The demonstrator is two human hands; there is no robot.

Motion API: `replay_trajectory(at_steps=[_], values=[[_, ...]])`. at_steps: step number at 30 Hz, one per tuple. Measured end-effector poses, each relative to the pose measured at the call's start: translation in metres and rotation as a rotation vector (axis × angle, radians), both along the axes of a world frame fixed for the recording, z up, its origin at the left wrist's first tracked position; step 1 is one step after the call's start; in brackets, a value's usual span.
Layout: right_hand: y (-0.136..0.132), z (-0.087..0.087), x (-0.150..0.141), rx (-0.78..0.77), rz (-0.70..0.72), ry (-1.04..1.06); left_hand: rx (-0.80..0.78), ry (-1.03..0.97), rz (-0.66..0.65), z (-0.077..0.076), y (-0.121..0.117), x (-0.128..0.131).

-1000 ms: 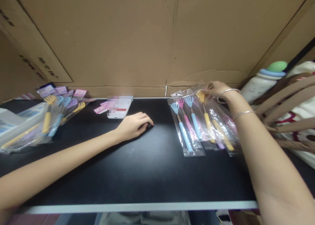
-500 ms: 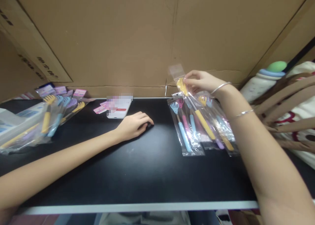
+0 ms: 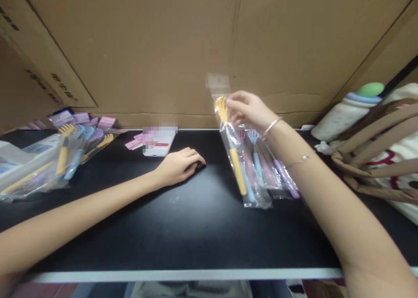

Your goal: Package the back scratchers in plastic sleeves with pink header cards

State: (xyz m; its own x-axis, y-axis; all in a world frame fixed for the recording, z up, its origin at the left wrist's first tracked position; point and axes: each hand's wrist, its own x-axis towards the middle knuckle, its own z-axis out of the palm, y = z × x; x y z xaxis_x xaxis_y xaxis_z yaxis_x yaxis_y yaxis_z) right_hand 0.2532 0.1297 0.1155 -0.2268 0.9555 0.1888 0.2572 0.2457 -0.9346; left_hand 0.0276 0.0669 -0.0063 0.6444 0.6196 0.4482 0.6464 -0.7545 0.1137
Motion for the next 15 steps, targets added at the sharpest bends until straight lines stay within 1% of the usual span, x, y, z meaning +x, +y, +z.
replay_trajectory(at_steps=[4, 6, 9, 12, 15], values=[[0.007, -0.028, -0.018, -0.16, 0.094, 0.073, -0.013, -0.023, 0.006, -0.001, 0.0, 0.0], [0.008, -0.041, -0.027, -0.251, 0.112, 0.085, -0.028, -0.05, 0.019, 0.0, 0.001, 0.0], [0.004, -0.058, -0.038, -0.356, 0.118, 0.085, -0.037, -0.129, 0.125, 0.001, 0.001, -0.001], [0.0, -0.072, -0.047, -0.408, 0.14, 0.092, -0.061, -0.243, 0.252, 0.003, 0.001, 0.0], [-0.001, -0.083, -0.052, -0.395, 0.105, 0.038, -0.141, -0.321, 0.299, 0.005, 0.001, 0.0]])
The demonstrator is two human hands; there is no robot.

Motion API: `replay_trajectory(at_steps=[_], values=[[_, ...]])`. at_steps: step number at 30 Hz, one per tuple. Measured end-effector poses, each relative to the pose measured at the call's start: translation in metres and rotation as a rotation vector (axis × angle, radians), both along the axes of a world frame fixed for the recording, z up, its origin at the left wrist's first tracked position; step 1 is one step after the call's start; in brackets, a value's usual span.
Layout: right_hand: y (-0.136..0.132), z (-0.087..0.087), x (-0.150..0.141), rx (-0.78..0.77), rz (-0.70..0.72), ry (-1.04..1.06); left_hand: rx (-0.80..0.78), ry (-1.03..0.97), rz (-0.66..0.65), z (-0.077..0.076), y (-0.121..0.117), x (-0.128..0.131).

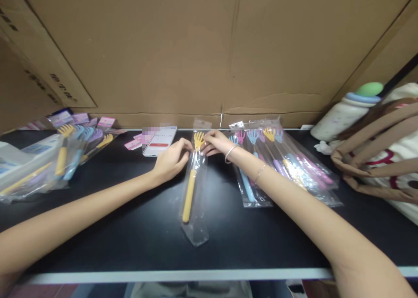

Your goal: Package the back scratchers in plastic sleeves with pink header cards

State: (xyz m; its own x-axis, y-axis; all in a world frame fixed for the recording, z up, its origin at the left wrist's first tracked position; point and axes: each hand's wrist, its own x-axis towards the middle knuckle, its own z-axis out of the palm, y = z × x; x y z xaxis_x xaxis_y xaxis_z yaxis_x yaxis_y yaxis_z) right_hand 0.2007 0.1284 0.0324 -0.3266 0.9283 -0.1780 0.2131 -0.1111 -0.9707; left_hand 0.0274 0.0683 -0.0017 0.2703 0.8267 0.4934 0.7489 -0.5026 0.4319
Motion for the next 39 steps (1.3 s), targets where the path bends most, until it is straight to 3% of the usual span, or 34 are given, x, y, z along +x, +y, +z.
replay_trajectory(at_steps=[6, 14, 22, 28, 32, 39], values=[[0.004, -0.017, -0.004, 0.09, -0.109, -0.053, -0.111, -0.024, -0.004, 0.001, 0.002, -0.001], [0.009, -0.029, -0.004, 0.28, -0.107, -0.076, 0.112, 0.274, -0.117, -0.002, -0.001, 0.001], [0.013, -0.037, -0.003, 0.361, -0.092, -0.132, 0.183, 0.341, -0.097, -0.004, -0.001, 0.0], [0.012, -0.043, -0.001, 0.692, -0.054, -0.349, 0.245, 0.371, -0.087, -0.005, -0.003, 0.001], [0.003, -0.04, -0.001, 0.824, 0.007, -0.538, 0.262, 0.369, -0.103, -0.006, -0.002, 0.001], [0.002, -0.039, 0.0, 0.75, -0.038, -0.604, 0.214, 0.345, -0.127, -0.006, 0.0, 0.0]])
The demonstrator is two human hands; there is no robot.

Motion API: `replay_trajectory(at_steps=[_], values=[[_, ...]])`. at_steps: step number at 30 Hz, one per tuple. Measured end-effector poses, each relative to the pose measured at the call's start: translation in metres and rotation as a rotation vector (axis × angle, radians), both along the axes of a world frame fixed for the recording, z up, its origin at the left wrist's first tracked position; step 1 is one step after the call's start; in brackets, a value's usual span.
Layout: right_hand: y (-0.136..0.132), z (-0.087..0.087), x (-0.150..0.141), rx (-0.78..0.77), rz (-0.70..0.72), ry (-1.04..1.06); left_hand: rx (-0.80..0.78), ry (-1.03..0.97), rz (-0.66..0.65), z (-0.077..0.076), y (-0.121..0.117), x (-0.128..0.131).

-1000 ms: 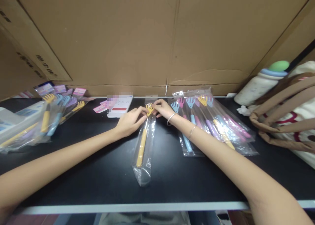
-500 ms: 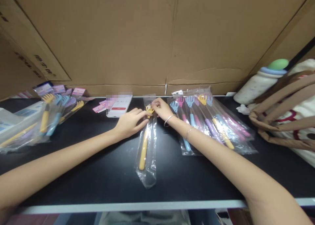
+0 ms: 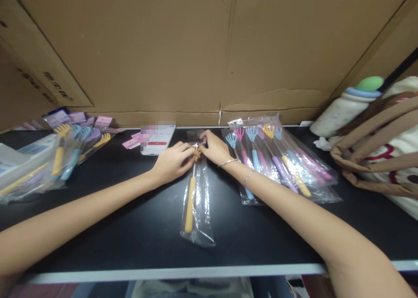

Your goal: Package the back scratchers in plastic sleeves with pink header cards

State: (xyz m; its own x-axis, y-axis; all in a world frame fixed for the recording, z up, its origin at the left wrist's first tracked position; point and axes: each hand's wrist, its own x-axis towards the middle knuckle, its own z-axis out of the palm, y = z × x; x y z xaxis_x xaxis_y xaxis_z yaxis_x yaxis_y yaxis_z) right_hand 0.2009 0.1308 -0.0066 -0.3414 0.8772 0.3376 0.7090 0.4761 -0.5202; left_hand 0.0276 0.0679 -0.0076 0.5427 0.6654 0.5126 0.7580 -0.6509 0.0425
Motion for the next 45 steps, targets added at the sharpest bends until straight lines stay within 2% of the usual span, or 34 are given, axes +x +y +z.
replay_trajectory(at_steps=[10, 14, 19, 25, 29, 32, 35, 40, 42, 45], values=[[0.013, -0.005, 0.002, -0.115, 0.006, 0.22, -0.045, -0.016, 0.006, 0.001, -0.001, 0.001], [0.015, -0.007, 0.003, -0.107, 0.01, 0.26, -0.046, -0.02, 0.037, 0.001, 0.0, 0.001], [0.015, -0.008, 0.003, -0.098, 0.045, 0.34, -0.079, -0.035, 0.003, 0.001, 0.002, 0.001], [0.011, -0.001, 0.001, -0.191, 0.07, 0.584, -0.211, -0.188, -0.055, 0.003, 0.003, 0.0], [0.005, 0.006, 0.0, -0.146, 0.13, 0.663, -0.327, -0.327, -0.128, 0.001, 0.005, -0.001], [0.003, 0.006, -0.001, -0.071, 0.166, 0.594, -0.364, -0.377, -0.138, -0.001, 0.009, -0.003], [0.003, 0.002, -0.001, -0.014, 0.199, 0.431, -0.359, -0.362, -0.113, -0.001, 0.01, -0.003], [0.005, 0.0, -0.001, -0.015, 0.264, 0.251, -0.285, -0.299, 0.048, 0.003, 0.008, -0.001], [0.004, 0.0, -0.001, 0.003, 0.253, 0.177, -0.233, -0.27, 0.113, 0.004, 0.007, 0.0], [0.003, 0.001, -0.002, 0.037, 0.208, 0.063, -0.175, -0.252, 0.138, 0.005, 0.005, 0.0]])
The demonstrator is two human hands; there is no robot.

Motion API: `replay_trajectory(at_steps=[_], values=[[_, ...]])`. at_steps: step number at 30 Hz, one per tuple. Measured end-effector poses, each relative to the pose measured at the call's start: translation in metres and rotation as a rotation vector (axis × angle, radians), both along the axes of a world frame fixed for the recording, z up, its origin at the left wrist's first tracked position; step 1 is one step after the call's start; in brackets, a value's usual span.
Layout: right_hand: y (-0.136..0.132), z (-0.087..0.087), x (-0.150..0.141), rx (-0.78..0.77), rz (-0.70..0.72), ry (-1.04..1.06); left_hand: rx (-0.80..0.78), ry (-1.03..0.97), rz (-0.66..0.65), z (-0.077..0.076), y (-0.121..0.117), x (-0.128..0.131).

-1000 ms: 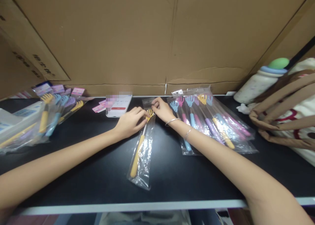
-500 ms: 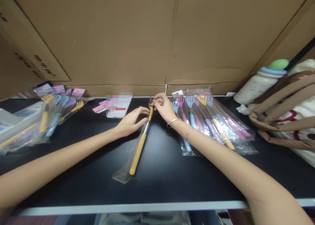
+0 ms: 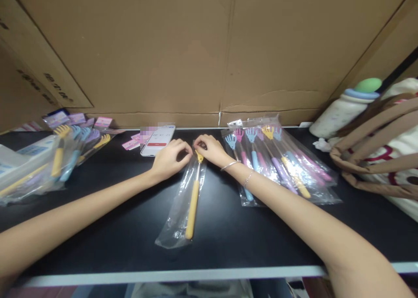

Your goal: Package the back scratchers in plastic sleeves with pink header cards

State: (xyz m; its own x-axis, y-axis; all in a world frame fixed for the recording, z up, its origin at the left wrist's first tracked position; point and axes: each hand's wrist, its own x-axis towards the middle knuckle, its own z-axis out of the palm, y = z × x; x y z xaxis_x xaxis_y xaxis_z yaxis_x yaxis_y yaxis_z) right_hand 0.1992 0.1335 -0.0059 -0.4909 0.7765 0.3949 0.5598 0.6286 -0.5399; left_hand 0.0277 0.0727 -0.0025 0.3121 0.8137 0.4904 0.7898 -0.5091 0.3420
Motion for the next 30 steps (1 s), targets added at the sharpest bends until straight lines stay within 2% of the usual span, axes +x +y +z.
replay_trajectory(at_steps=[5, 11, 16, 23, 30], values=[[-0.0041, 0.0014, -0.0002, 0.007, -0.048, -0.061, 0.03, -0.019, -0.023, -0.0002, -0.0004, -0.0007], [-0.0024, 0.0001, 0.0017, 0.042, -0.132, -0.109, 0.034, 0.136, -0.17, -0.0017, -0.0004, -0.0001], [-0.0004, -0.0014, 0.0023, 0.024, -0.153, -0.103, 0.082, 0.17, -0.23, -0.0026, -0.002, 0.0005], [0.0016, -0.004, 0.002, -0.017, -0.109, -0.043, 0.097, 0.191, -0.222, -0.0035, -0.001, 0.0003], [-0.0006, -0.0055, 0.0012, 0.011, -0.134, -0.137, 0.164, 0.255, -0.179, -0.002, -0.0036, 0.0011]])
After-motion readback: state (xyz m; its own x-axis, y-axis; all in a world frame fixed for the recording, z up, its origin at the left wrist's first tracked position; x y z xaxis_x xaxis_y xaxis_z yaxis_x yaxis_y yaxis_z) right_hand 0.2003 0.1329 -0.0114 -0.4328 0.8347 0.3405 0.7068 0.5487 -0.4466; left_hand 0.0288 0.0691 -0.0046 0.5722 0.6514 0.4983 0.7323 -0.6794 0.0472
